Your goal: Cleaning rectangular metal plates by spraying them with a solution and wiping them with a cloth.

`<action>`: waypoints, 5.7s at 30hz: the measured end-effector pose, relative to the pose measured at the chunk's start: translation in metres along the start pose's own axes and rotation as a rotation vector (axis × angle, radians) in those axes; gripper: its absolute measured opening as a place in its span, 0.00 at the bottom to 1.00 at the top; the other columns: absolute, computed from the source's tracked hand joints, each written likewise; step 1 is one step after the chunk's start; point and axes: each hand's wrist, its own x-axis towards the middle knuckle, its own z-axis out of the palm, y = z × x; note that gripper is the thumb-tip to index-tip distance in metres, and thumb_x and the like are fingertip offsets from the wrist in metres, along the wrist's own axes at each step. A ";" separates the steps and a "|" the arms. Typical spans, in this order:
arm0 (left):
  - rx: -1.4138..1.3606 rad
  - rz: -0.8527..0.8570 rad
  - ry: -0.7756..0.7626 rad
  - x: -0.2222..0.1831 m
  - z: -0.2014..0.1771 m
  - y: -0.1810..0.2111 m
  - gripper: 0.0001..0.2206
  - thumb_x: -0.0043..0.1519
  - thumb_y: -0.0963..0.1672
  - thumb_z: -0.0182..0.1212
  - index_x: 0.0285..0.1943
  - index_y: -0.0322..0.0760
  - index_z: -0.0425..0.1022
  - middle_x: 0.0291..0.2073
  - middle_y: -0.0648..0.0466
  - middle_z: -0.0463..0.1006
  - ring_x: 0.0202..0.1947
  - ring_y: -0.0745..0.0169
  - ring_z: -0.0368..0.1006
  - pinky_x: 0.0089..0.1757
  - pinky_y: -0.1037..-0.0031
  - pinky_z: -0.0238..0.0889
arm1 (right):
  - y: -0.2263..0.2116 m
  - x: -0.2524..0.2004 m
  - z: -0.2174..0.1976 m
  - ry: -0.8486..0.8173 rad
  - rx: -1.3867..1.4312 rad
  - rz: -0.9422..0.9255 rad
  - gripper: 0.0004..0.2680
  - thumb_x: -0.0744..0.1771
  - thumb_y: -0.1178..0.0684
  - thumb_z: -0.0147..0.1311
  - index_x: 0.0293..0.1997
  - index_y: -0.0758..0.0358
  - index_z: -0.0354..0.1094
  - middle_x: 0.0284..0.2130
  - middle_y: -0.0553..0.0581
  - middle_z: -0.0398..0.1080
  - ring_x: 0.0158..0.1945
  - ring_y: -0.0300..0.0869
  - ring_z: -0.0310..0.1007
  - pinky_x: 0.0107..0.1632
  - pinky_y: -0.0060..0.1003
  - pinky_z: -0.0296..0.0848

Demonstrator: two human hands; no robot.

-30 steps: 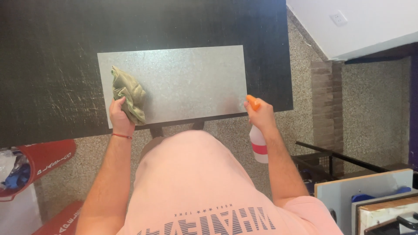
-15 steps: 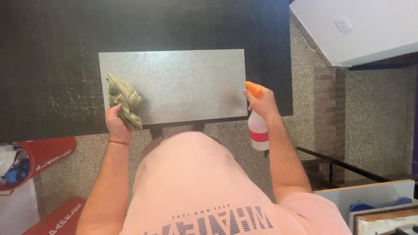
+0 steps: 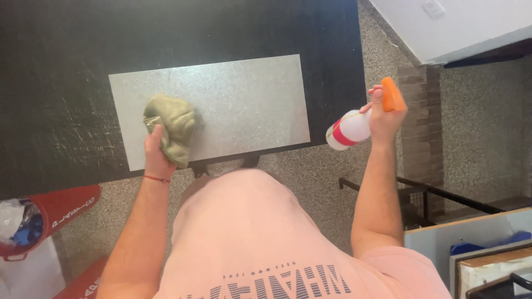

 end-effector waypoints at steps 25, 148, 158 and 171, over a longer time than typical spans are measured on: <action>1.282 0.932 -0.885 0.012 0.070 -0.038 0.22 0.70 0.53 0.72 0.70 0.45 0.82 0.58 0.51 0.87 0.64 0.52 0.83 0.58 0.60 0.77 | 0.027 -0.182 0.195 -0.065 1.402 1.101 0.37 0.69 0.19 0.48 0.88 0.45 0.53 0.77 0.76 0.65 0.68 0.70 0.77 0.68 0.69 0.75; 2.337 0.376 -0.379 0.134 -0.056 -0.026 0.57 0.43 0.58 0.91 0.83 0.41 0.66 0.83 0.44 0.64 0.89 0.43 0.46 0.80 0.40 0.29 | 0.179 -0.054 0.323 -0.200 -1.190 -0.139 0.25 0.75 0.47 0.56 0.83 0.70 0.60 0.81 0.75 0.58 0.84 0.70 0.49 0.81 0.69 0.50; 2.287 0.283 -0.204 0.137 -0.060 -0.034 0.59 0.47 0.57 0.88 0.88 0.38 0.58 0.89 0.45 0.53 0.90 0.43 0.37 0.79 0.35 0.25 | 0.059 -0.187 0.369 -0.883 -0.774 -0.481 0.23 0.73 0.43 0.49 0.81 0.56 0.65 0.80 0.58 0.63 0.85 0.58 0.57 0.83 0.58 0.53; 2.246 0.391 -0.112 0.115 -0.042 -0.024 0.75 0.36 0.51 0.94 0.92 0.27 0.41 0.90 0.34 0.42 0.90 0.37 0.33 0.79 0.34 0.32 | 0.046 -0.140 0.493 -0.689 -0.813 -0.193 0.32 0.73 0.40 0.56 0.86 0.72 0.51 0.85 0.76 0.46 0.87 0.74 0.41 0.84 0.70 0.46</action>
